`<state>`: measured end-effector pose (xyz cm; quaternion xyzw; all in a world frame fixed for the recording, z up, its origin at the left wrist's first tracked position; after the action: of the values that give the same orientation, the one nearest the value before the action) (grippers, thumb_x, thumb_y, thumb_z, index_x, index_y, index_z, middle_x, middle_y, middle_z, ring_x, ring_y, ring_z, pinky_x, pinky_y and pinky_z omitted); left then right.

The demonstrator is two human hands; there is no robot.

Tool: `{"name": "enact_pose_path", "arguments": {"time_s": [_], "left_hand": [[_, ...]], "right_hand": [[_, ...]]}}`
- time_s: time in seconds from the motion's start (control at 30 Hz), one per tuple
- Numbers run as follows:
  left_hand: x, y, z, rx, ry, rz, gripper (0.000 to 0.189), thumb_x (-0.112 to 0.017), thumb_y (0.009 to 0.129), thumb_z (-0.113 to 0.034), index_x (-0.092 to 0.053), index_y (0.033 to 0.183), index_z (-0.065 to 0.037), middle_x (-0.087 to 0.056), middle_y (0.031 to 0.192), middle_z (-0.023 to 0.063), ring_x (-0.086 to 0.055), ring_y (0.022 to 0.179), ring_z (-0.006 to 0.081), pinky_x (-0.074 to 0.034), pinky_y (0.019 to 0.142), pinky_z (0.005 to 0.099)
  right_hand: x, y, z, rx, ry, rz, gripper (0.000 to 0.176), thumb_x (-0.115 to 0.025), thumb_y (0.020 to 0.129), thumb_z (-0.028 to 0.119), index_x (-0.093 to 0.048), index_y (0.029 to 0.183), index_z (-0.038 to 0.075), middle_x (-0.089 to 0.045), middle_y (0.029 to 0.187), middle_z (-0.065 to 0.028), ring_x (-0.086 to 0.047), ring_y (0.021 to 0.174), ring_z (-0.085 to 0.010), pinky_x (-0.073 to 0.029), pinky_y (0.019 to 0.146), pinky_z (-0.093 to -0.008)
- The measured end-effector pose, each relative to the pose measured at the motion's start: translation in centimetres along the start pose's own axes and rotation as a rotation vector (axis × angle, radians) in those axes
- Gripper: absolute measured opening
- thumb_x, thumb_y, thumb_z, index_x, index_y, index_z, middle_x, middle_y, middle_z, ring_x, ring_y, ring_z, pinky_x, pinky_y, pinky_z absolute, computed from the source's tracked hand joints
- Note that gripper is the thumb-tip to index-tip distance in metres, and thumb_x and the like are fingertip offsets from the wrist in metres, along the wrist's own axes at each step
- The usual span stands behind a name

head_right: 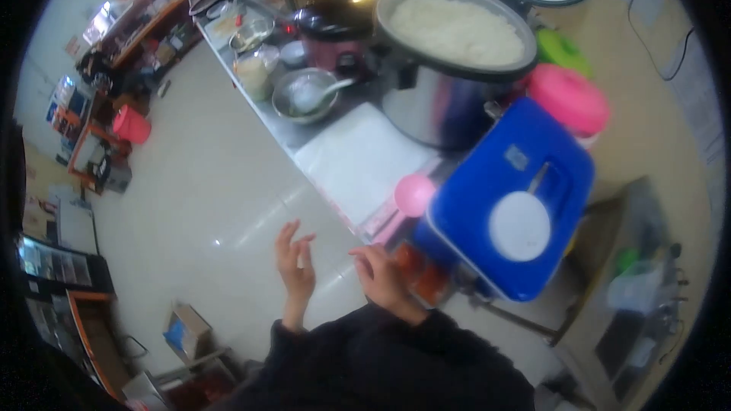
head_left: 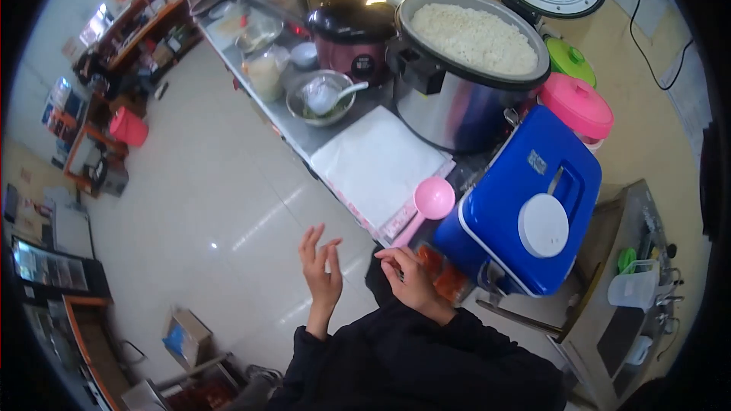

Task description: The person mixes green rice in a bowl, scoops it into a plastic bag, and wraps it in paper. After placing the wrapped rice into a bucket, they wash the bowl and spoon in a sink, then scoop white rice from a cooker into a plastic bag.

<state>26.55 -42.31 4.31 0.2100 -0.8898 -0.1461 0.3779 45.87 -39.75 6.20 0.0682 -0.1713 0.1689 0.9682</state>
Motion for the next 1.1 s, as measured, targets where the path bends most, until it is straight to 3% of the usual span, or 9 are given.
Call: {"name": "enact_pose_path", "arguments": {"time_s": [0.03, 0.17, 0.3, 0.4, 0.6, 0.73, 0.87, 0.97, 1.1], "left_hand": [[-0.5, 1.8, 0.4, -0.034, 0.015, 0.011, 0.013, -0.060, 0.090, -0.004, -0.070, 0.097, -0.007, -0.054, 0.134, 0.0129, -0.044, 0.129, 0.0354, -0.037, 0.104, 0.0444], [-2.6, 8.1, 2.1, -0.105, -0.074, 0.142, 0.013, -0.066, 0.085, -0.004, -0.069, 0.098, -0.008, -0.059, 0.124, 0.0139, -0.052, 0.119, 0.0343, -0.045, 0.097, 0.0428], [-4.6, 14.2, 8.2, 0.171, -0.356, 0.100, 0.019, -0.063, 0.092, -0.011, -0.064, 0.108, -0.001, -0.062, 0.118, 0.0150, -0.066, 0.097, 0.0249, -0.055, 0.076, 0.0325], [-6.6, 20.3, 15.4, 0.487, -0.577, 0.071, 0.036, -0.062, 0.094, -0.017, -0.051, 0.123, 0.001, -0.060, 0.118, 0.0148, -0.066, 0.097, 0.0242, -0.056, 0.075, 0.0342], [-9.6, 30.3, 17.9, 0.886, -0.912, 0.333, 0.042, -0.057, 0.095, -0.013, -0.029, 0.124, -0.001, -0.047, 0.123, 0.0216, -0.065, 0.095, 0.0344, -0.063, 0.066, 0.0428], [-10.3, 30.7, 22.0, 0.686, -1.035, 0.396, 0.034, -0.050, 0.091, 0.000, -0.030, 0.119, 0.000, -0.046, 0.120, 0.0207, -0.064, 0.097, 0.0366, -0.064, 0.067, 0.0443], [-2.9, 32.0, 18.2, 0.513, -0.914, 0.668, 0.033, -0.048, 0.088, 0.005, -0.033, 0.117, 0.000, -0.051, 0.114, 0.0169, -0.064, 0.096, 0.0298, -0.064, 0.066, 0.0412], [0.5, 31.5, 16.7, 0.342, -0.728, 0.924, 0.032, -0.048, 0.085, 0.007, -0.036, 0.114, -0.001, -0.055, 0.107, 0.0141, -0.065, 0.091, 0.0238, -0.064, 0.063, 0.0364], [1.7, 27.7, 8.5, 0.267, -0.721, 1.254, 0.026, -0.049, 0.083, 0.009, -0.039, 0.104, -0.001, -0.057, 0.095, 0.0116, -0.064, 0.078, 0.0165, -0.058, 0.055, 0.0278]], "right_hand": [[-0.3, 1.2, -0.2, -0.008, 0.012, -0.027, 0.019, -0.056, 0.092, 0.003, -0.063, 0.110, 0.002, -0.061, 0.093, -0.0116, -0.063, 0.084, -0.0219, -0.050, 0.075, -0.0300], [-1.8, 5.2, -1.1, -0.025, -0.033, -0.216, 0.020, -0.056, 0.091, 0.001, -0.063, 0.110, 0.002, -0.062, 0.089, -0.0119, -0.064, 0.081, -0.0222, -0.051, 0.072, -0.0310], [-2.0, 6.9, -1.0, -0.075, -0.036, -0.302, 0.022, -0.058, 0.089, 0.001, -0.063, 0.110, 0.003, -0.060, 0.095, -0.0113, -0.063, 0.082, -0.0213, -0.052, 0.070, -0.0306], [-2.3, 8.3, -2.0, -0.133, -0.045, -0.366, 0.022, -0.060, 0.089, 0.004, -0.063, 0.111, 0.005, -0.060, 0.096, -0.0095, -0.063, 0.082, -0.0189, -0.052, 0.069, -0.0298], [-3.2, 14.3, -1.1, -0.172, -0.093, -0.588, 0.021, -0.059, 0.090, 0.006, -0.064, 0.110, 0.006, -0.058, 0.099, -0.0093, -0.062, 0.081, -0.0180, -0.051, 0.068, -0.0286], [-4.4, 21.3, 0.7, -0.032, -0.234, -0.733, 0.022, -0.060, 0.088, 0.004, -0.063, 0.110, 0.006, -0.057, 0.101, -0.0103, -0.061, 0.087, -0.0220, -0.051, 0.071, -0.0306], [-5.2, 26.8, 6.0, 0.114, -0.402, -0.577, 0.039, -0.071, 0.081, 0.009, -0.060, 0.119, 0.007, -0.055, 0.110, -0.0114, -0.054, 0.105, -0.0281, -0.048, 0.087, -0.0384], [-7.3, 26.7, 8.9, 0.080, -0.602, -0.418, 0.062, -0.078, 0.073, 0.013, -0.054, 0.131, 0.015, -0.048, 0.126, -0.0149, -0.048, 0.113, -0.0352, -0.045, 0.093, -0.0467], [-9.3, 19.5, 7.8, -0.296, -0.930, -0.387, 0.076, -0.083, 0.065, 0.016, -0.052, 0.134, 0.026, -0.033, 0.139, -0.0191, -0.041, 0.117, -0.0474, -0.043, 0.090, -0.0562]]}}
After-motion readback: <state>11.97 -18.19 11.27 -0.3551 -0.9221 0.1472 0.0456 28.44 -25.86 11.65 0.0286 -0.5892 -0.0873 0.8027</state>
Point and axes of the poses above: each hand's wrist, its own y-axis towards the middle knuckle, its own x-axis out of the back of the hand, z = x × y, the point moved 2 cm from there along y, towards the middle knuckle
